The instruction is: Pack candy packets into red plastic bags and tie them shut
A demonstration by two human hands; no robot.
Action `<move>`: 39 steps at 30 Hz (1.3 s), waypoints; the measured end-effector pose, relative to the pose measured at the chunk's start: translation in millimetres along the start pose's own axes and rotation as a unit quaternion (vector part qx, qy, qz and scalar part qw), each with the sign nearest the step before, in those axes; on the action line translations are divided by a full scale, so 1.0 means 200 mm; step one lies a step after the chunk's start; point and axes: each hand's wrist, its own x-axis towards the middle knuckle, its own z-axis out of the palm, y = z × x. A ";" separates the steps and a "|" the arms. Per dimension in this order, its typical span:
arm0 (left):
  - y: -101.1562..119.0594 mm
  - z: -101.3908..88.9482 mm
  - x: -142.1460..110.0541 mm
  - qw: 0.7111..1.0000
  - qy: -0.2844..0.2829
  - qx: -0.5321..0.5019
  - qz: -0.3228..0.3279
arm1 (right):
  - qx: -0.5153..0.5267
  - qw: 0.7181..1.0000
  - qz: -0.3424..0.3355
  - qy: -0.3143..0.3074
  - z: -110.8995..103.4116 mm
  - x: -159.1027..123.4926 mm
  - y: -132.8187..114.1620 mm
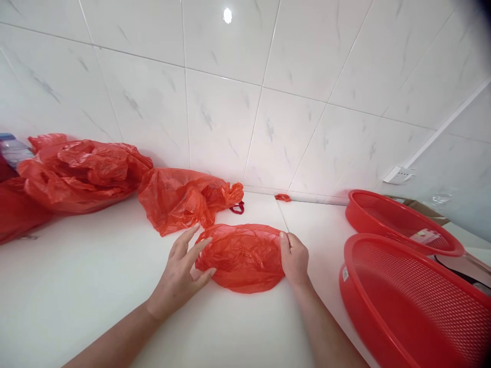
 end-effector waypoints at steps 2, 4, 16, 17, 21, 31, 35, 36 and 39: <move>0.03 0.00 -0.01 0.997 -0.007 0.039 0.066 | -0.008 1.000 -0.016 -0.024 0.01 -0.01 -0.02; 0.07 0.01 -0.02 0.989 -0.057 0.060 0.119 | -0.008 0.997 -0.055 -0.058 0.02 -0.03 -0.06; 0.12 0.02 -0.02 0.981 -0.132 0.056 0.134 | -0.033 0.955 -0.231 -0.181 0.11 -0.16 -0.15; 0.12 0.01 -0.02 0.982 -0.124 0.061 0.131 | -0.035 0.960 -0.233 -0.151 0.11 -0.16 -0.15; 0.12 0.02 -0.02 0.984 -0.097 0.088 0.123 | -0.017 0.966 -0.252 -0.063 0.08 -0.19 -0.22; 0.03 0.01 0.00 0.995 0.057 0.070 0.033 | 0.059 0.879 -0.438 -0.176 0.12 -0.53 -0.53; -0.03 0.03 0.01 0.996 0.082 0.039 -0.008 | 0.022 0.841 -0.469 -0.269 0.20 -0.60 -0.52; -0.05 0.04 0.01 0.996 0.081 0.029 -0.024 | 0.019 0.844 -0.456 -0.281 0.21 -0.59 -0.51; -0.11 0.09 0.01 0.994 0.056 -0.019 -0.092 | 0.019 0.860 -0.410 -0.305 0.21 -0.55 -0.48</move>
